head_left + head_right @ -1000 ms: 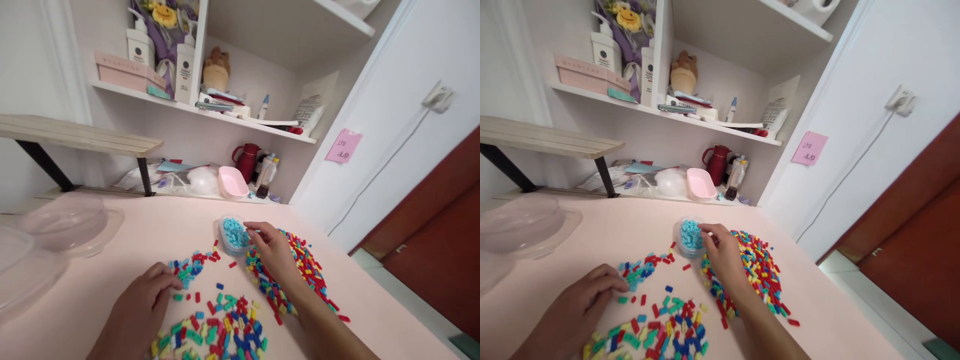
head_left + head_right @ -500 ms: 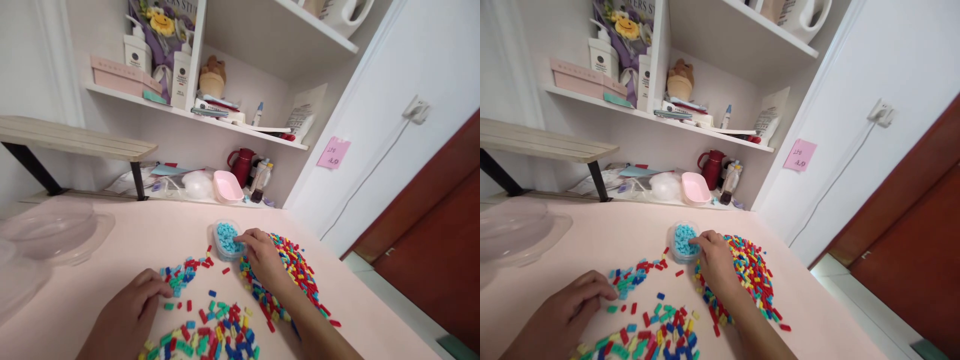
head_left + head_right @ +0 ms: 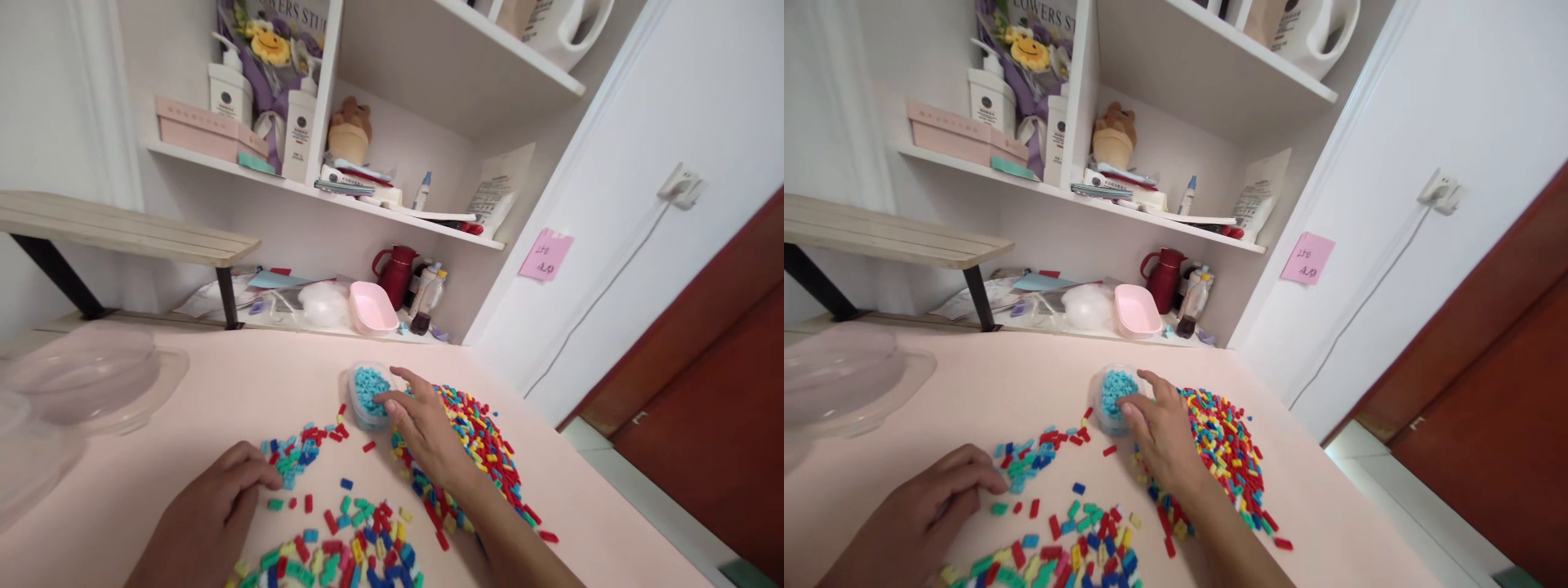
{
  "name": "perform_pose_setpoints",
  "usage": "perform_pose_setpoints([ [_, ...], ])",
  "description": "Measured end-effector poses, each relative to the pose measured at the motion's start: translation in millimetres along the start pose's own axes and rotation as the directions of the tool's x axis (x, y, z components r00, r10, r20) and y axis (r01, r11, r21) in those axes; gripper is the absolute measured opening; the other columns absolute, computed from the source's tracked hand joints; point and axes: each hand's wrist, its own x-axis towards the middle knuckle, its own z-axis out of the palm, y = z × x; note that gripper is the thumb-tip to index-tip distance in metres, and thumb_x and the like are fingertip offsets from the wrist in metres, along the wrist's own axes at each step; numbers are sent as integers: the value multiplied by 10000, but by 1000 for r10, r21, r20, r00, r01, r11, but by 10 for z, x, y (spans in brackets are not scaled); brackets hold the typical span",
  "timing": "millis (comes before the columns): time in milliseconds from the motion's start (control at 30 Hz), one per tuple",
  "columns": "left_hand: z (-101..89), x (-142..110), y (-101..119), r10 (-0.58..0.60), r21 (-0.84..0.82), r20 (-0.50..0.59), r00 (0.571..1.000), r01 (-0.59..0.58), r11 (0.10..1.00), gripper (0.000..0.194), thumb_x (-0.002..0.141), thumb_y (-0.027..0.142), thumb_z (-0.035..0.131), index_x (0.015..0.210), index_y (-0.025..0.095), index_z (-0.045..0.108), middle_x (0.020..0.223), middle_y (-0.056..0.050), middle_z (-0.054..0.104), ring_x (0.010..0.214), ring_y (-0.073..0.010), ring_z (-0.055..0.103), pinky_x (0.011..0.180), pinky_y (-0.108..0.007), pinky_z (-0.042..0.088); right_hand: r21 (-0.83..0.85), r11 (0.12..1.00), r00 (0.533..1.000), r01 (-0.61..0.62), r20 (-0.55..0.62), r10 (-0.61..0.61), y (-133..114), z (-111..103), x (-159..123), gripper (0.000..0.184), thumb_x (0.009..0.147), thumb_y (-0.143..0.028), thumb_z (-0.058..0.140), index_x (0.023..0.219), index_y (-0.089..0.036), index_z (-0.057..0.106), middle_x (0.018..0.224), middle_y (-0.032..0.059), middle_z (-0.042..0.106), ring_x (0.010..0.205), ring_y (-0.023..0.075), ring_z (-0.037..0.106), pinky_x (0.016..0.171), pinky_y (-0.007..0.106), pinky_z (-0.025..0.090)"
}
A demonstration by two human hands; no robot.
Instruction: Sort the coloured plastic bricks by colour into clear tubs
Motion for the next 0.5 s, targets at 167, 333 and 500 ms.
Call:
perform_pose_setpoints([
  [167, 0, 9, -37, 25, 2, -11, 1000, -25, 1000, 296, 792, 245, 415, 706, 287, 695, 827, 17, 676, 756, -148, 652, 723, -229, 494, -67, 998, 999, -14, -41, 11, 147, 93, 10, 390, 1013, -392, 331, 1236, -290, 634, 1445, 93, 435, 1291, 287, 437, 1046, 513, 378],
  [333, -11, 52, -132, 31, 60, -19, 999, -30, 998, 273, 763, 253, 448, 727, 293, 716, 853, 13, 683, 793, -160, 665, 711, -237, 513, -37, 999, 994, 2, -108, -6, 117, 84, -2, 388, 1008, -386, 354, 1295, -279, 593, 1469, 101, 412, 1317, 295, 411, 1063, 518, 361],
  [500, -90, 72, -37, -35, 118, 3, 999, 34, 992, 310, 742, 172, 428, 691, 268, 719, 849, -4, 677, 791, -167, 663, 739, -269, 514, 202, 968, 985, 147, -122, -124, -277, 33, -87, 281, 985, -274, 438, 1134, -265, 675, 1115, 84, 632, 1063, 220, 579, 929, 380, 466],
])
